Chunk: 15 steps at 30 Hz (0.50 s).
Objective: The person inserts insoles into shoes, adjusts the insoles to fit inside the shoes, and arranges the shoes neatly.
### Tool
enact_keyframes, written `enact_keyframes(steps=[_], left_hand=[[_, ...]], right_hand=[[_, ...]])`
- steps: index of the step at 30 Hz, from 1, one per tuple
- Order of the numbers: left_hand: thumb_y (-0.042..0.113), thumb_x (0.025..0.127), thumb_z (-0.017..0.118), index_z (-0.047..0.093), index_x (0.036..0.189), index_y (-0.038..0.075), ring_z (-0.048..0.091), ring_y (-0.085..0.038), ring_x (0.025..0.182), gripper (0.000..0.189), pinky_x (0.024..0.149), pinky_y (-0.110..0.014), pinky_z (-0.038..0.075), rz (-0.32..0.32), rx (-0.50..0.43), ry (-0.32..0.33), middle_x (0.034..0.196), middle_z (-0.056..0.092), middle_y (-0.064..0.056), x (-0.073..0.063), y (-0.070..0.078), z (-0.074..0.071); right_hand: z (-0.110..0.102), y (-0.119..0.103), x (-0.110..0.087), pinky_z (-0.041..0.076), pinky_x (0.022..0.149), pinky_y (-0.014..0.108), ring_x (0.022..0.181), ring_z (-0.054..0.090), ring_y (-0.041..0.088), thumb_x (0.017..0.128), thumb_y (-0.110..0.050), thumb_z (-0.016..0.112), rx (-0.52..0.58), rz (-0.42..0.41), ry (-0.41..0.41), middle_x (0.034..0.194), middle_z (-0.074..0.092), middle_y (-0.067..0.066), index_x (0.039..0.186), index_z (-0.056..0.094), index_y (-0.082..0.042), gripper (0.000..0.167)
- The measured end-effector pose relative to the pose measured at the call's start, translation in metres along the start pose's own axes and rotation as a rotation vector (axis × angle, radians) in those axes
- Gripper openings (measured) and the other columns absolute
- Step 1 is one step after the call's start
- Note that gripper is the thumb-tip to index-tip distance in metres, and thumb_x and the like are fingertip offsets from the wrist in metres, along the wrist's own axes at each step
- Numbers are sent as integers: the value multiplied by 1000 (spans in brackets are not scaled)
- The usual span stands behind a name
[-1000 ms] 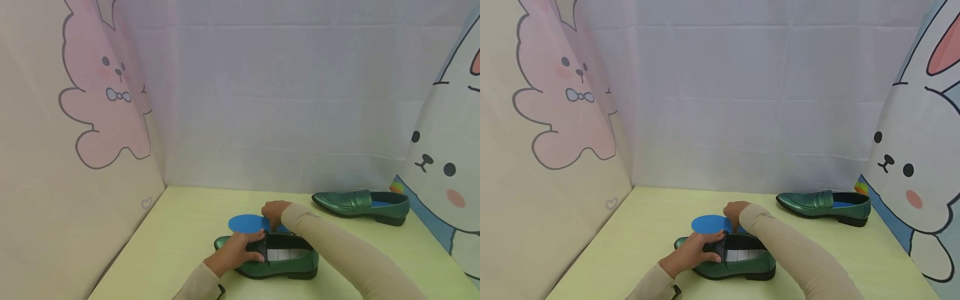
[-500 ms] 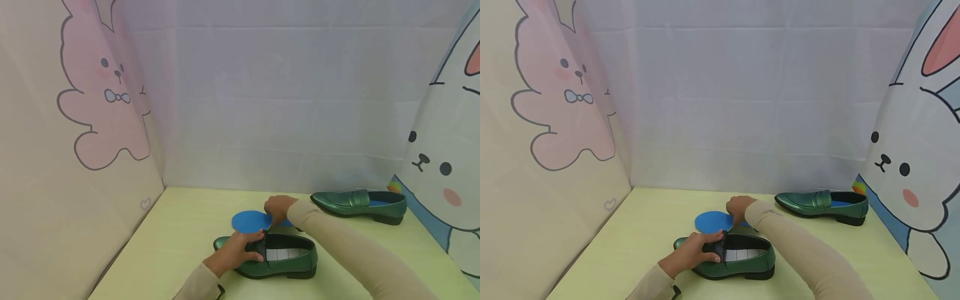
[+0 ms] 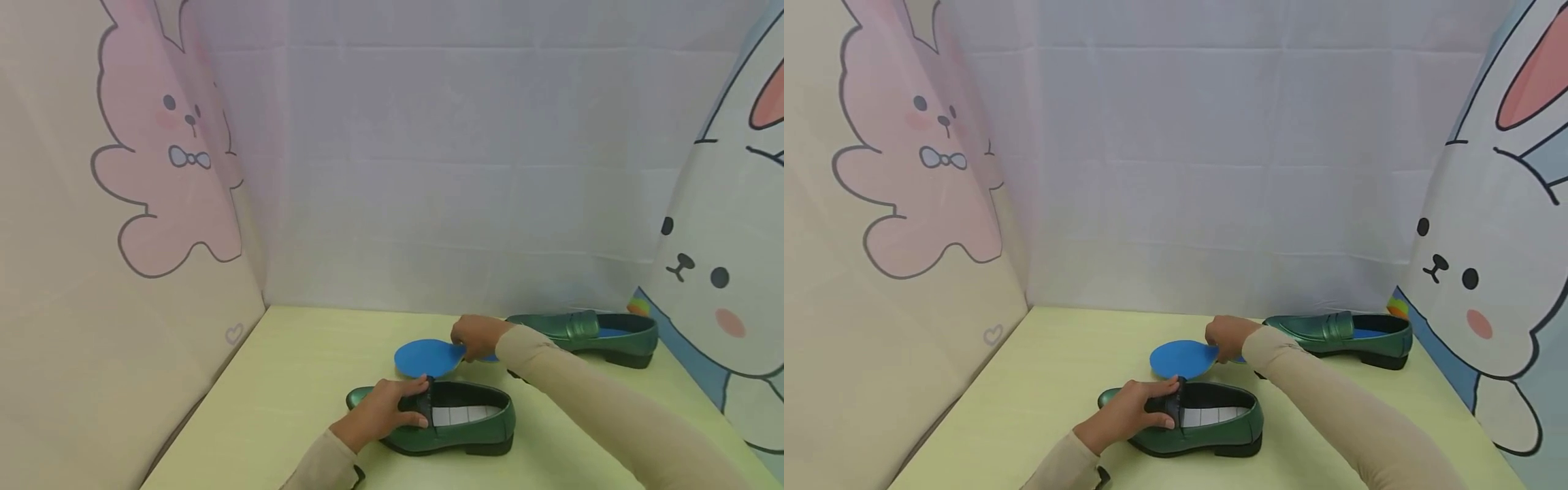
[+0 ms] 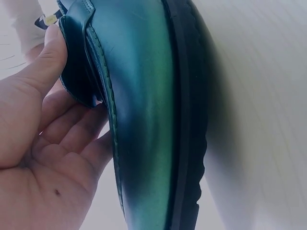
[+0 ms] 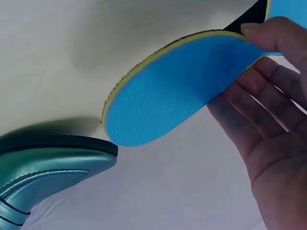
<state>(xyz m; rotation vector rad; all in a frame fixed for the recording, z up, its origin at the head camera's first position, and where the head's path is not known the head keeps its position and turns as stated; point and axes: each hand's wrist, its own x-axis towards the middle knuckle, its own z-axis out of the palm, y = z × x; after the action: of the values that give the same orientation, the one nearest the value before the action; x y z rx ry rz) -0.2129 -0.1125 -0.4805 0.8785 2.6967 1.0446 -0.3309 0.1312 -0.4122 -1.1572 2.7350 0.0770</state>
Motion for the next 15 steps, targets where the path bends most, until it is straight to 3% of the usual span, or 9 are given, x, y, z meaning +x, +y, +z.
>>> enact_keyframes(steps=[9,15], left_hand=[[33,85,80,60,143,11,49,-18,135,66,107,-36,48,18,23,4,149,51,0,1,-3,0],[33,85,80,59,143,10,51,-20,134,66,106,-35,49,26,22,9,147,53,-2,0,-1,-1]], right_hand=[[-8,11,-24,59,78,40,93,69,25,83,-16,84,0,19,48,103,72,6,107,78,-5,27],[-24,17,-45,58,69,38,81,66,18,83,-13,81,31,18,57,95,72,3,102,79,-6,20]])
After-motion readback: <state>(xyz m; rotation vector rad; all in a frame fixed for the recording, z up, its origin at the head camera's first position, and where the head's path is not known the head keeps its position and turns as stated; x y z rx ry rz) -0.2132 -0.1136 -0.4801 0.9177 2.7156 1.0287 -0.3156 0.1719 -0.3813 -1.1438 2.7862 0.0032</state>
